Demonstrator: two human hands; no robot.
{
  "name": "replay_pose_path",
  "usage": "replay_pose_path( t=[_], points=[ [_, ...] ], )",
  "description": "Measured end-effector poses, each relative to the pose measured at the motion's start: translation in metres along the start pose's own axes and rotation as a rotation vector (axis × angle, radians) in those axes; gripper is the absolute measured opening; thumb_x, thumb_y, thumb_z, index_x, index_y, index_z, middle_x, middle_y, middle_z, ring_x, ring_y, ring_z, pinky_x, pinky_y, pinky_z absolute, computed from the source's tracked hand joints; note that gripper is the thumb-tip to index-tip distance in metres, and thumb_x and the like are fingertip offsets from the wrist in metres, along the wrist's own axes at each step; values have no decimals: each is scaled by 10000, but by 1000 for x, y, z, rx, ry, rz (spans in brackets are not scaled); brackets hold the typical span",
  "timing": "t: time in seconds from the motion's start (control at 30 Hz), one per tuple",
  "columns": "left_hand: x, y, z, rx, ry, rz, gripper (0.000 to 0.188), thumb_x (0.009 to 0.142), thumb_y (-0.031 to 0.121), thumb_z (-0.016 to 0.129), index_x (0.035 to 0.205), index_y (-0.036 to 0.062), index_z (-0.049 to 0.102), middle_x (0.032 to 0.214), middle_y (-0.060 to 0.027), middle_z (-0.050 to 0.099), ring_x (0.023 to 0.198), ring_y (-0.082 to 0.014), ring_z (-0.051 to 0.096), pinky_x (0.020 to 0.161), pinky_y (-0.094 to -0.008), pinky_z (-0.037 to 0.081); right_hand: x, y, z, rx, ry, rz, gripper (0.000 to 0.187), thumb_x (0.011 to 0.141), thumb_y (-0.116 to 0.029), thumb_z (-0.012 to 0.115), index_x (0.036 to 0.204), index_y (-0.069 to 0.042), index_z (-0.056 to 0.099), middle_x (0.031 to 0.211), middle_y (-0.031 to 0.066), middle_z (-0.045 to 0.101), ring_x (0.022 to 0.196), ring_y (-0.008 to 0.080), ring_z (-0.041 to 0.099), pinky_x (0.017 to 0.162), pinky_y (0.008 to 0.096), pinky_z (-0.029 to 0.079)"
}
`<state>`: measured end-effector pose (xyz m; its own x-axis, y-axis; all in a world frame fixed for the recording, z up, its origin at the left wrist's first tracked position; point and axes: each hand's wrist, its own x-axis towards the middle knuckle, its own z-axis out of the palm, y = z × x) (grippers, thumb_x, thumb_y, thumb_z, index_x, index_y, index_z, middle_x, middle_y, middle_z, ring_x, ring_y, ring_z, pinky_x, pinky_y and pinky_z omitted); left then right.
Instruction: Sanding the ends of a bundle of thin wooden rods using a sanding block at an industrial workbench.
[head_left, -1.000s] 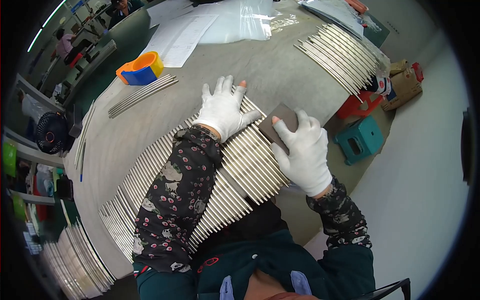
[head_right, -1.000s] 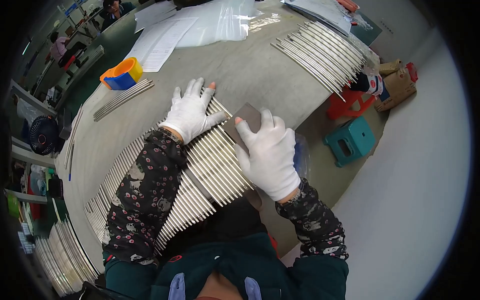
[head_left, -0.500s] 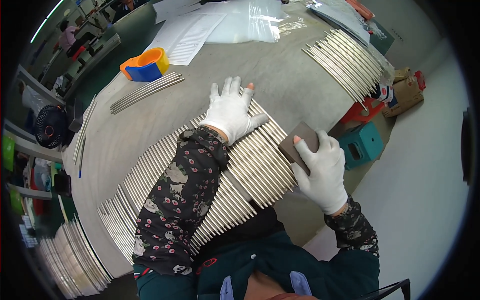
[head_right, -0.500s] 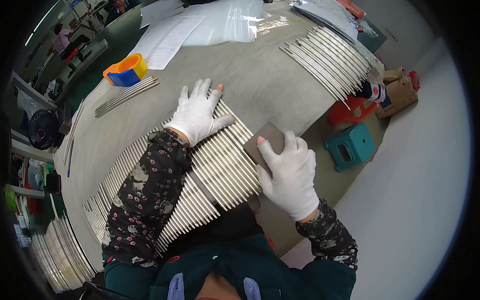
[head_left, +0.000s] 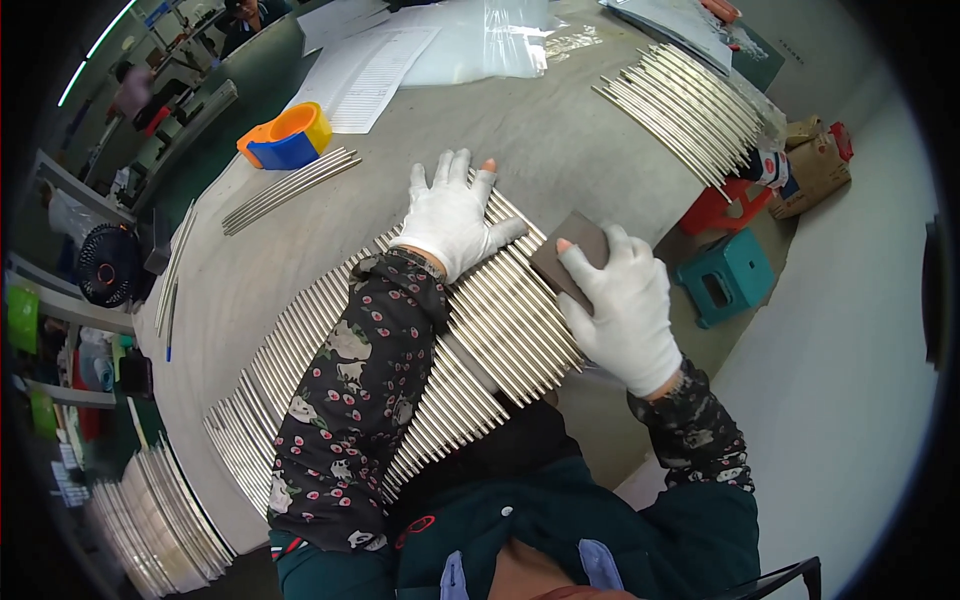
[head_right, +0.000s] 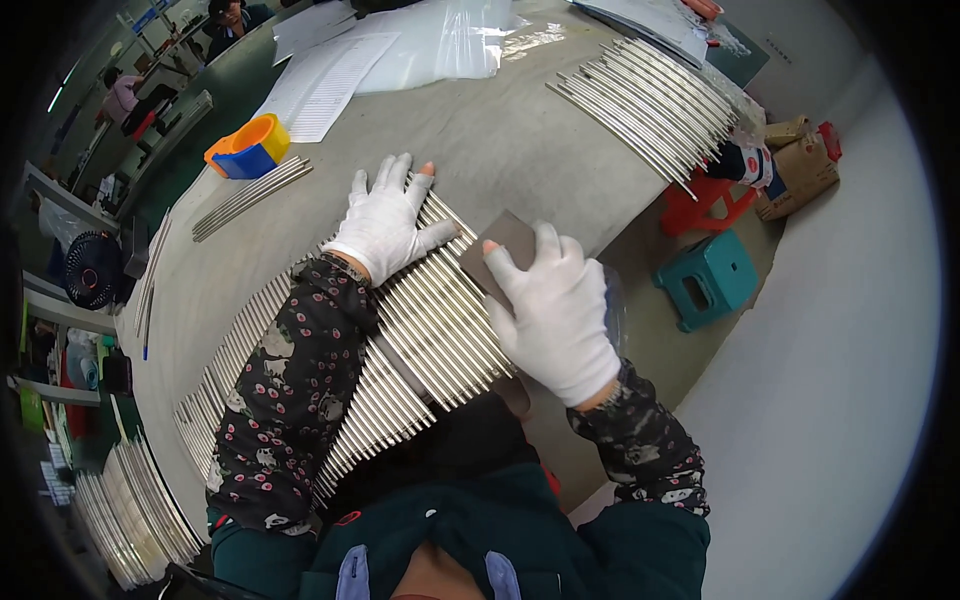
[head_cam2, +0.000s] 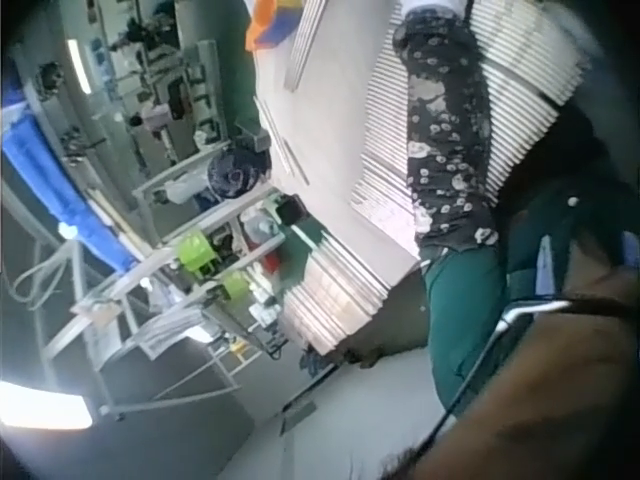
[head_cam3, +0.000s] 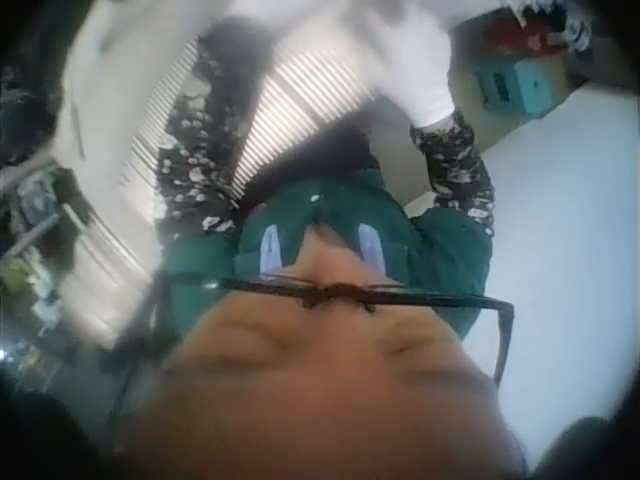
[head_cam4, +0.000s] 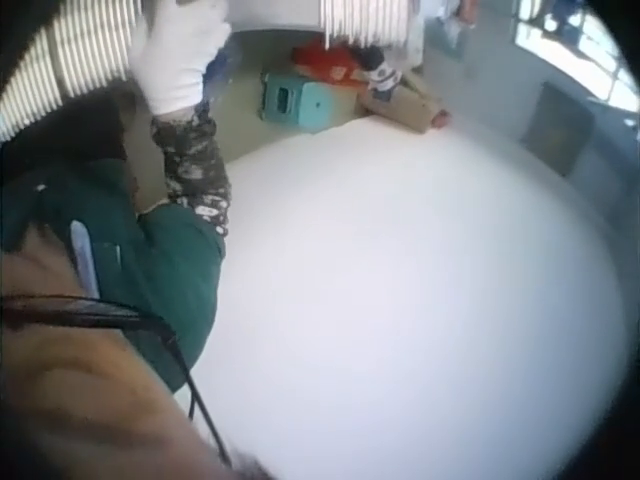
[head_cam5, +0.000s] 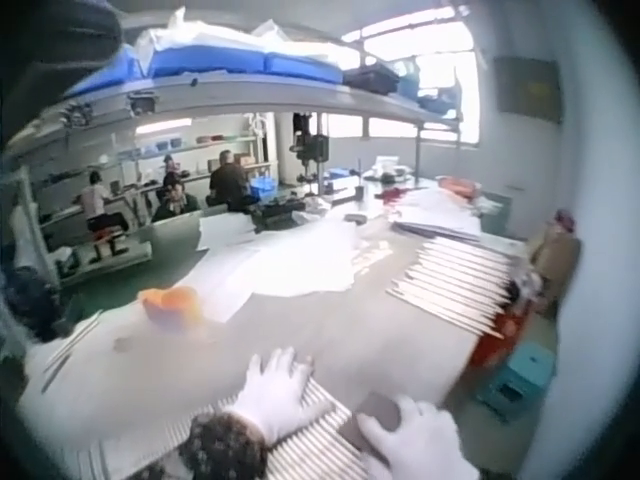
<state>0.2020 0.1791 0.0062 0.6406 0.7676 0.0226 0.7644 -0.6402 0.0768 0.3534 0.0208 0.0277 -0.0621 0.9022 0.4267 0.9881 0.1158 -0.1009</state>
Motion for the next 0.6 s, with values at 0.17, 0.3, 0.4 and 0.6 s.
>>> replay_pose_path(
  t=[0.17,0.3,0.4,0.6],
  points=[
    [-2,-1,-1,20,-24,-25,850,817,662,462,1416,67,359,1465,-222,289,1399,-328,205,1120,-556,124,-57,31,-25,101,92,142,482,612,-148,716,1087,-107,646,1172,217,528,998,355,508,844,421,426],
    [-1,0,-1,21,-13,-21,840,819,652,467,1407,60,369,1460,-220,296,1397,-327,210,1118,-559,132,-82,31,-27,100,97,226,510,601,-141,729,1102,-109,639,1192,215,517,1019,356,499,874,420,415],
    [1,2,-3,22,-25,-21,833,821,640,476,1404,53,371,1457,-222,295,1397,-323,206,1118,-559,131,-91,32,-28,97,58,254,516,607,-146,725,1113,-115,633,1204,209,510,1021,353,494,871,418,411],
    [7,5,-3,3,-17,-26,826,823,629,490,1399,47,378,1456,-224,294,1396,-315,208,1113,-572,128,-93,26,-24,156,-4,269,507,618,-172,722,1116,-132,638,1211,222,514,1025,361,497,858,425,413]
  ],
)
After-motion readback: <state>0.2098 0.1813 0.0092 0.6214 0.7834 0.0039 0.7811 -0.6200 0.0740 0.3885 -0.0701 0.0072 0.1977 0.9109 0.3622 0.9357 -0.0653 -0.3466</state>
